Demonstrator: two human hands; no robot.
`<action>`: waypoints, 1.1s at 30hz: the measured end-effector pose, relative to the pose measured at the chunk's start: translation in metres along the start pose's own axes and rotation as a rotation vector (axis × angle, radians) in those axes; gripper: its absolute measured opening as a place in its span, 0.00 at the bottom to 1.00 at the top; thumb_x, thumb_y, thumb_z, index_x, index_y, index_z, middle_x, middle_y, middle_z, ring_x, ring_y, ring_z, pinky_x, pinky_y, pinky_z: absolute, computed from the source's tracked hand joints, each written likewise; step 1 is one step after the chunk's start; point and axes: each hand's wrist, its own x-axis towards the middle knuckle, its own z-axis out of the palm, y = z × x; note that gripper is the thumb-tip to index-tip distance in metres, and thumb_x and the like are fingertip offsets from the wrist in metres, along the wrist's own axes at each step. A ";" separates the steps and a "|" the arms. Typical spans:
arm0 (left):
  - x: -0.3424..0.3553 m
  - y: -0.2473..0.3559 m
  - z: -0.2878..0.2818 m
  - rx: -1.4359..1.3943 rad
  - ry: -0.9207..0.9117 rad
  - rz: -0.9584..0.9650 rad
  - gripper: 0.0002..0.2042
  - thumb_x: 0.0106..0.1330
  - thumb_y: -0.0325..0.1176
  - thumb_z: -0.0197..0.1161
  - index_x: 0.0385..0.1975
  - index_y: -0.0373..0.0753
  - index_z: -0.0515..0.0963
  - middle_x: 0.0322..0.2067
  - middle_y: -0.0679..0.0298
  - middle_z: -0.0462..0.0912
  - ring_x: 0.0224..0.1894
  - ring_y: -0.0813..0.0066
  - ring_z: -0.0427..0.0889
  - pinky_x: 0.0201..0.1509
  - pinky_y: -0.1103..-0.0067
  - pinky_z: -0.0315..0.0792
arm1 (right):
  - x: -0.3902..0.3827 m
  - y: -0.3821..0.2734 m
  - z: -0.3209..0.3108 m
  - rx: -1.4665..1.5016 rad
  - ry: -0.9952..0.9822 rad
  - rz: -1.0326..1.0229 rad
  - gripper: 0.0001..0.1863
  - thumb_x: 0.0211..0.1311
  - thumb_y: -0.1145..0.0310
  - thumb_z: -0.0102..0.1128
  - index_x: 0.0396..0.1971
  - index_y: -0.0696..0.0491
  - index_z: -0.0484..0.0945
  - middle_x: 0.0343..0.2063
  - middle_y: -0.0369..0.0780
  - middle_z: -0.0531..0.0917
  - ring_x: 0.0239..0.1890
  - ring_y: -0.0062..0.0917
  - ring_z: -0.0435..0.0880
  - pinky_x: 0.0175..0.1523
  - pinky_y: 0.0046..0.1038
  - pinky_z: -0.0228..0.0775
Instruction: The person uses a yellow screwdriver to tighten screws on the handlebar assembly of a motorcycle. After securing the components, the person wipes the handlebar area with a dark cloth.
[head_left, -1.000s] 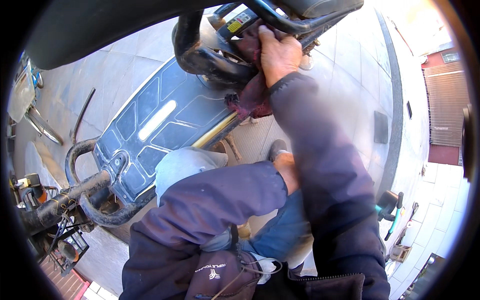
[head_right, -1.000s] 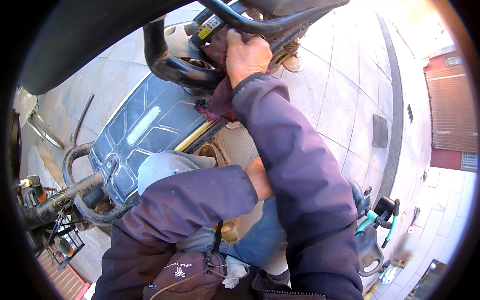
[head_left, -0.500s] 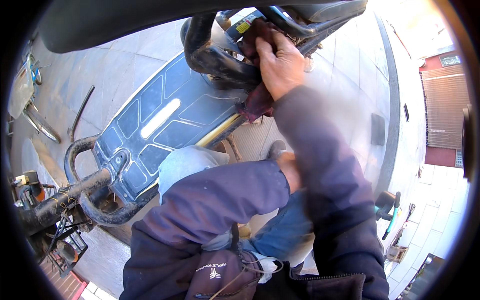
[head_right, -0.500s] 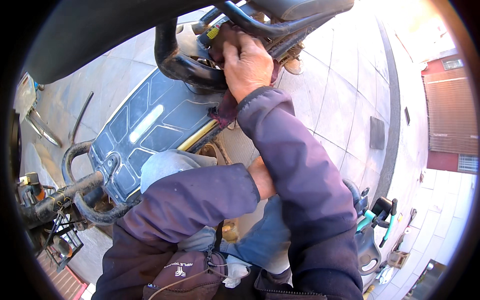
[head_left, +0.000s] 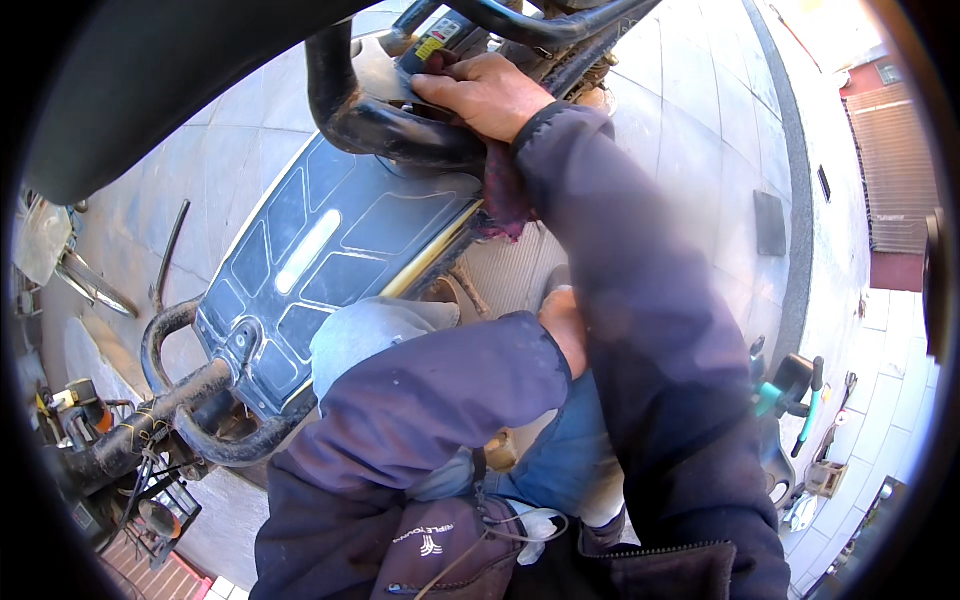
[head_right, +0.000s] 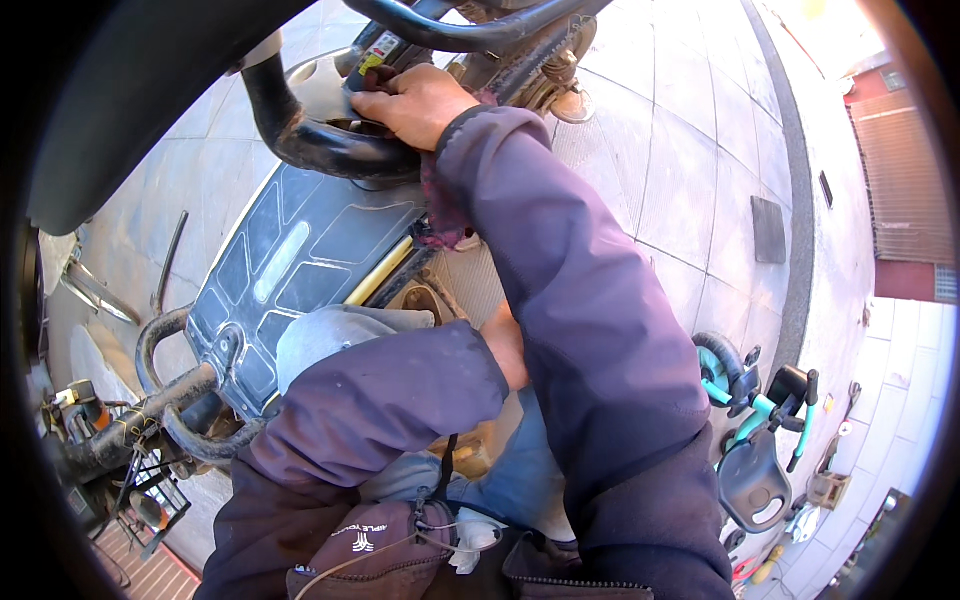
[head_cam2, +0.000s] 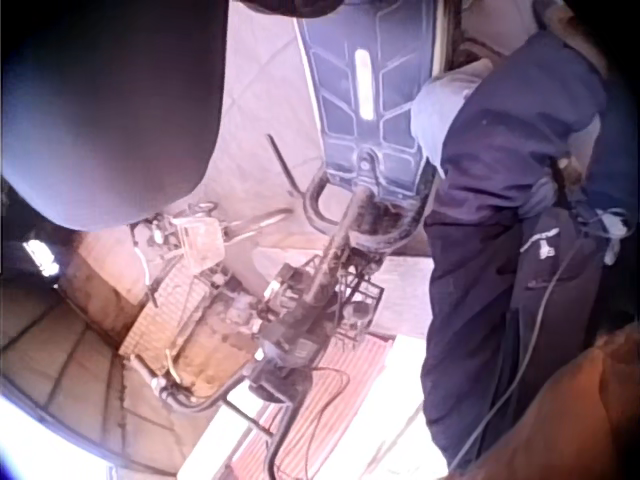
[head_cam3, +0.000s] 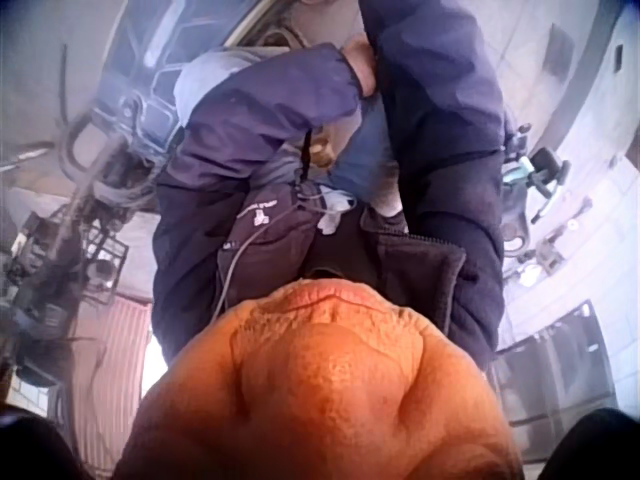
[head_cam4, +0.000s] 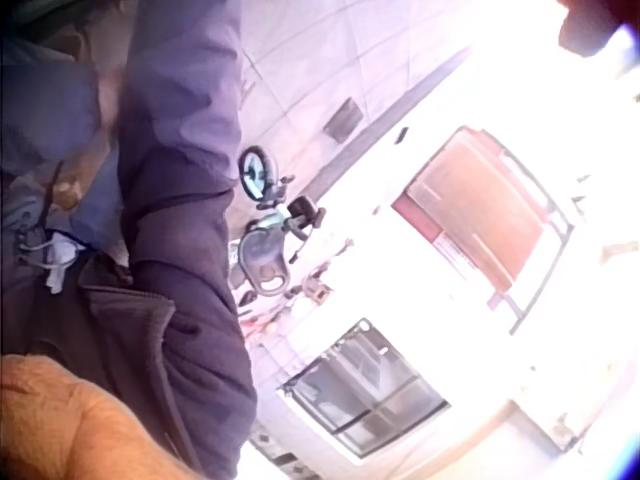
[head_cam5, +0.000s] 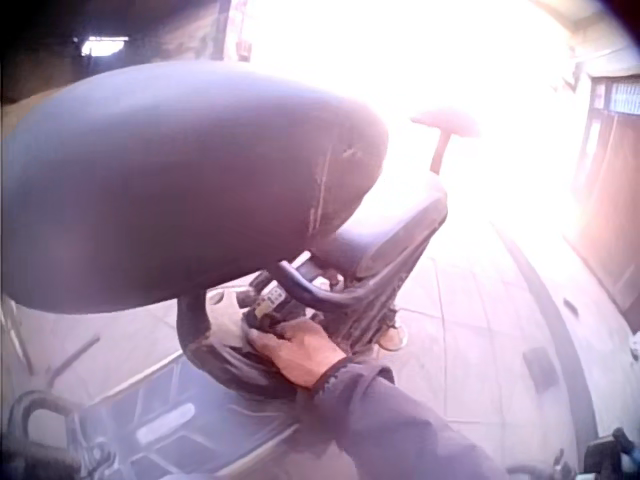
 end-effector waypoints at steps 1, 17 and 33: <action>0.000 -0.002 -0.002 0.154 -0.001 0.057 0.13 0.66 0.31 0.48 0.47 0.37 0.72 0.45 0.57 0.77 0.46 0.61 0.76 0.50 0.68 0.70 | 0.001 0.000 0.001 -0.041 0.024 -0.051 0.24 0.56 0.52 0.60 0.33 0.63 0.81 0.27 0.46 0.83 0.32 0.31 0.81 0.44 0.29 0.70; 0.003 0.024 0.005 1.591 -0.224 -0.038 0.19 0.58 0.34 0.57 0.51 0.39 0.74 0.52 0.55 0.75 0.55 0.54 0.71 0.60 0.66 0.63 | -0.028 -0.020 -0.006 -0.133 0.384 -0.321 0.12 0.60 0.65 0.60 0.38 0.57 0.81 0.19 0.38 0.80 0.21 0.17 0.77 0.29 0.23 0.71; -0.007 0.007 0.000 0.366 0.042 0.127 0.08 0.60 0.21 0.54 0.37 0.33 0.77 0.37 0.57 0.80 0.39 0.64 0.79 0.41 0.75 0.72 | 0.006 -0.040 0.025 -0.254 0.195 -0.367 0.15 0.48 0.64 0.57 0.36 0.51 0.84 0.32 0.50 0.83 0.39 0.44 0.81 0.51 0.37 0.71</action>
